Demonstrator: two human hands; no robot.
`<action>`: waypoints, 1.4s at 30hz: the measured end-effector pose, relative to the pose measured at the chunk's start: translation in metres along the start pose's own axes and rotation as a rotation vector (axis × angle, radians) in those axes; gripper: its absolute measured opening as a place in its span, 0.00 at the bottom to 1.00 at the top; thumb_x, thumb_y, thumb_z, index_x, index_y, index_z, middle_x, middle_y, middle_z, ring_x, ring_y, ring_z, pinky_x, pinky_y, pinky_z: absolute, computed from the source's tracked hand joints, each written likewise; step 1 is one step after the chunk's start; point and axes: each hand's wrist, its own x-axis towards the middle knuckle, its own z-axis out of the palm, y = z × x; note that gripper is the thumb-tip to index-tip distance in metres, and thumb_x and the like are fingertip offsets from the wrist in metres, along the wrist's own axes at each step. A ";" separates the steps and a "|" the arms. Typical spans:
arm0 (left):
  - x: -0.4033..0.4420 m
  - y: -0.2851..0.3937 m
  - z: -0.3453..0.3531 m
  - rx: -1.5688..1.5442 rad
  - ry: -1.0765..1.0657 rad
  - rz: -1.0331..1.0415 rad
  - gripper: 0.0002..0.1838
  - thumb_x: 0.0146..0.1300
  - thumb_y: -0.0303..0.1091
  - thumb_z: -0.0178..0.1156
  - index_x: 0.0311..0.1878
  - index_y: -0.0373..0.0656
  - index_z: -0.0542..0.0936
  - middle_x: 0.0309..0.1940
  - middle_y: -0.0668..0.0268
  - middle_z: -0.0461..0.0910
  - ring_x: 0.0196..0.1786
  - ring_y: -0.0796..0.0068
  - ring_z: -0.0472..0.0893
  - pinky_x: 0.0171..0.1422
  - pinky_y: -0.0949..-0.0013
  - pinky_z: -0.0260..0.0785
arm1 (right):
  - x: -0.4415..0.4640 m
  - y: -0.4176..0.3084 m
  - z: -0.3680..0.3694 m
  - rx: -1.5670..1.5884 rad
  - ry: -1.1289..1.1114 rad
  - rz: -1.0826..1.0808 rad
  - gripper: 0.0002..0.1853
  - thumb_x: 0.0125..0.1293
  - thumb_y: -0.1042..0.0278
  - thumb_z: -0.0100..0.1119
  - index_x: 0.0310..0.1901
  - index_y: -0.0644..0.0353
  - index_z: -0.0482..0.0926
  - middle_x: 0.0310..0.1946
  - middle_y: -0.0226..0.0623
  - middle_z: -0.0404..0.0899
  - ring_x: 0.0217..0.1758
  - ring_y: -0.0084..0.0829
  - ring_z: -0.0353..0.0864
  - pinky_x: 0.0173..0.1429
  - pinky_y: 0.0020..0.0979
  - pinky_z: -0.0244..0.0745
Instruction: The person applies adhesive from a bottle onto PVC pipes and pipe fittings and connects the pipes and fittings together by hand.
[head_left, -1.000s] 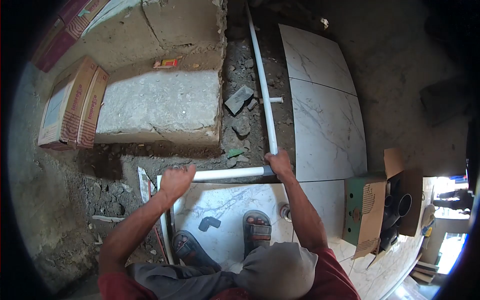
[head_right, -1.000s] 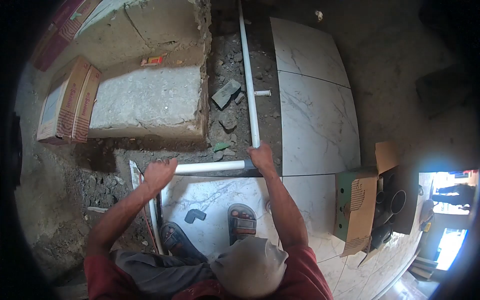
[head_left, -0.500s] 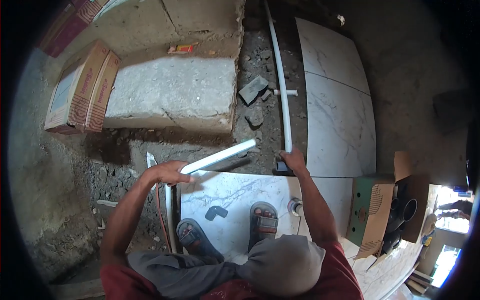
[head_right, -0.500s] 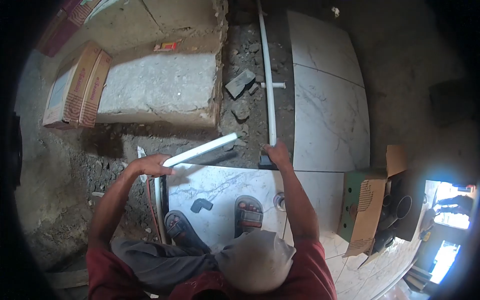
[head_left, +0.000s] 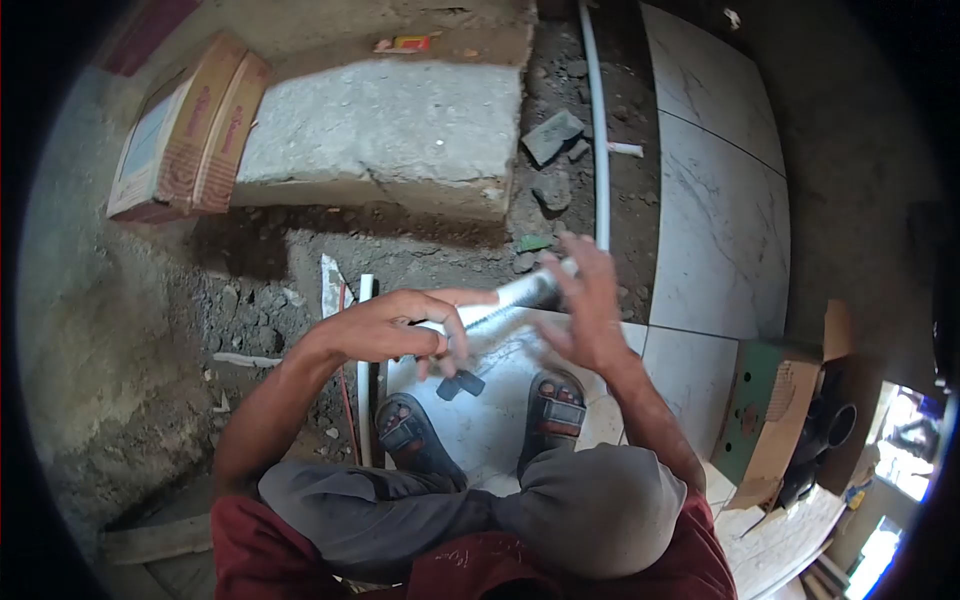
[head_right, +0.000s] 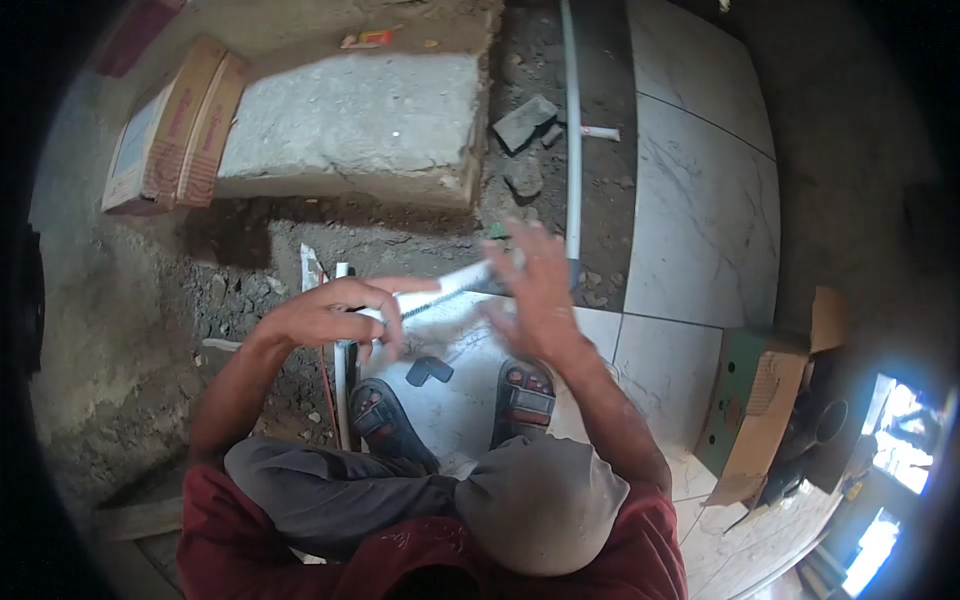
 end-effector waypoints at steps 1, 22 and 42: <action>0.005 0.004 0.003 -0.165 -0.095 0.084 0.14 0.69 0.38 0.54 0.46 0.35 0.80 0.67 0.43 0.65 0.41 0.69 0.83 0.38 0.72 0.78 | 0.003 -0.006 0.009 0.014 -0.093 0.008 0.37 0.50 0.62 0.72 0.64 0.56 0.70 0.64 0.47 0.66 0.69 0.49 0.63 0.71 0.64 0.48; 0.042 -0.017 0.085 -0.509 0.438 0.342 0.18 0.71 0.48 0.56 0.33 0.50 0.62 0.16 0.71 0.62 0.18 0.76 0.65 0.29 0.66 0.68 | -0.022 -0.073 0.059 1.722 -0.888 0.519 0.19 0.59 0.52 0.70 0.26 0.58 0.75 0.17 0.29 0.72 0.17 0.22 0.73 0.21 0.27 0.67; 0.037 -0.060 0.061 -0.044 0.398 -0.357 0.24 0.69 0.51 0.58 0.53 0.39 0.67 0.27 0.69 0.71 0.22 0.82 0.71 0.26 0.74 0.66 | -0.242 0.036 -0.005 -0.049 -0.206 0.977 0.34 0.53 0.65 0.73 0.62 0.58 0.71 0.50 0.49 0.72 0.44 0.48 0.81 0.46 0.43 0.79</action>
